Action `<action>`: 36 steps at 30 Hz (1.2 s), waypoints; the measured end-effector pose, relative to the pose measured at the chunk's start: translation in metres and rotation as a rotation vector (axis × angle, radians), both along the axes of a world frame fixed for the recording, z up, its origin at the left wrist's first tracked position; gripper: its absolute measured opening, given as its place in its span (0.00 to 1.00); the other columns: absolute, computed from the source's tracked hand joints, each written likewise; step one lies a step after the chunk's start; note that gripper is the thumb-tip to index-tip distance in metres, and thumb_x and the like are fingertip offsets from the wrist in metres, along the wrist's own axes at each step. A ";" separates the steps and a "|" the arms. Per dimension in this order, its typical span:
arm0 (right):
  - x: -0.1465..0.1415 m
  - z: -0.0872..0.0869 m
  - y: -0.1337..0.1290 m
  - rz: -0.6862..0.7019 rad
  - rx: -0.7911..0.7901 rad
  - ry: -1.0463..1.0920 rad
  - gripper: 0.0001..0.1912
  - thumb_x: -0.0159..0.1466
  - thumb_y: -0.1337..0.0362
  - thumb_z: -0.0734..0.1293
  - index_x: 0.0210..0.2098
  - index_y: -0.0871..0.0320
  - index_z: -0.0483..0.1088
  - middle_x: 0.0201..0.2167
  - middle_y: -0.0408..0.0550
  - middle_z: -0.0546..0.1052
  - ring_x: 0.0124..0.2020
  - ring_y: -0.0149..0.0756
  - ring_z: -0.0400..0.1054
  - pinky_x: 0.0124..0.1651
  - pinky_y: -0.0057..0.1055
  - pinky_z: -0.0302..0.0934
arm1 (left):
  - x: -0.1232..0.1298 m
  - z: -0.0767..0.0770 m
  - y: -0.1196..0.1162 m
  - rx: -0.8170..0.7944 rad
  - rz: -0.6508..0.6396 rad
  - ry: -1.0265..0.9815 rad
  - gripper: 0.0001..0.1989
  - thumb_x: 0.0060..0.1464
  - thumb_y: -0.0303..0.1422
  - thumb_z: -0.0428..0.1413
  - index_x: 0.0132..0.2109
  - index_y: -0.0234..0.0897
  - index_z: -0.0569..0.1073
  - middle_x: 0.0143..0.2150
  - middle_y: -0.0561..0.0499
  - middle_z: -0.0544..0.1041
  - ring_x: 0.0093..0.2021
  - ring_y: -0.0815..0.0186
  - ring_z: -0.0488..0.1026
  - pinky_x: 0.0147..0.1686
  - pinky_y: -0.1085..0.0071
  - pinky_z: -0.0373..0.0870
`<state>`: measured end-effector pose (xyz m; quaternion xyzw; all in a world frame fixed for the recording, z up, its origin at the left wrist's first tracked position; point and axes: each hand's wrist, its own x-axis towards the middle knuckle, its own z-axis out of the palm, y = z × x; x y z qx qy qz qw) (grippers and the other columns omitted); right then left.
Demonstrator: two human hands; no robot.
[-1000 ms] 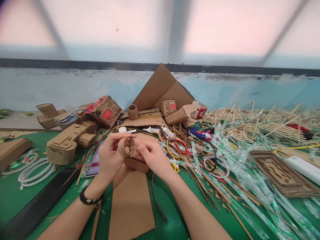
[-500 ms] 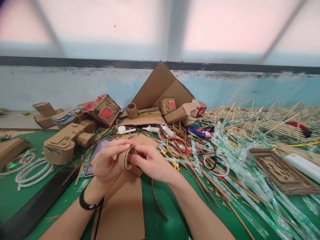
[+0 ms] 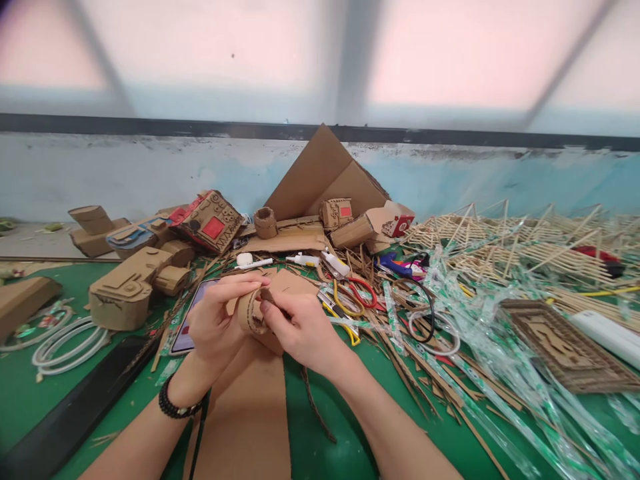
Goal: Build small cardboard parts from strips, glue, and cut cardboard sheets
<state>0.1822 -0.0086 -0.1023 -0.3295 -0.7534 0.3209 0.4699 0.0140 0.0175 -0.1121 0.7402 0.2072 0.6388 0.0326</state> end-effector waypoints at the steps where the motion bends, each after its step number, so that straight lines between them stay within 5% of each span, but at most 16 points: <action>1: 0.000 0.000 -0.001 -0.011 0.023 -0.003 0.19 0.75 0.61 0.60 0.26 0.56 0.58 0.22 0.39 0.60 0.25 0.30 0.53 0.30 0.29 0.47 | 0.000 0.000 0.000 -0.004 -0.002 -0.003 0.15 0.62 0.21 0.61 0.52 0.41 0.76 0.47 0.48 0.85 0.48 0.62 0.84 0.48 0.64 0.82; 15: 0.000 0.004 0.002 -0.175 0.273 -0.030 0.16 0.73 0.66 0.61 0.27 0.55 0.61 0.23 0.39 0.64 0.24 0.29 0.55 0.29 0.26 0.50 | -0.001 -0.001 0.000 0.012 0.090 0.062 0.13 0.62 0.20 0.61 0.50 0.40 0.77 0.43 0.51 0.85 0.45 0.65 0.83 0.48 0.70 0.80; 21: -0.006 -0.003 -0.001 -0.253 0.332 0.015 0.18 0.70 0.68 0.62 0.24 0.55 0.56 0.19 0.36 0.57 0.20 0.27 0.51 0.25 0.27 0.45 | 0.002 -0.001 -0.001 -0.055 -0.019 0.061 0.13 0.60 0.22 0.63 0.50 0.38 0.76 0.45 0.50 0.83 0.44 0.67 0.82 0.47 0.72 0.79; 29: 0.003 -0.002 0.006 -0.226 0.321 -0.112 0.10 0.71 0.69 0.60 0.34 0.56 0.69 0.29 0.45 0.73 0.30 0.34 0.66 0.35 0.29 0.58 | 0.001 -0.001 0.004 -0.049 -0.072 0.102 0.13 0.62 0.19 0.59 0.50 0.38 0.77 0.47 0.48 0.83 0.47 0.64 0.81 0.50 0.68 0.79; 36: 0.002 -0.005 0.005 -0.229 0.362 -0.073 0.13 0.72 0.68 0.60 0.30 0.55 0.66 0.25 0.42 0.70 0.24 0.32 0.60 0.30 0.29 0.55 | 0.005 0.001 -0.001 -0.152 -0.088 0.053 0.12 0.62 0.20 0.60 0.49 0.39 0.77 0.47 0.50 0.84 0.47 0.66 0.82 0.51 0.71 0.78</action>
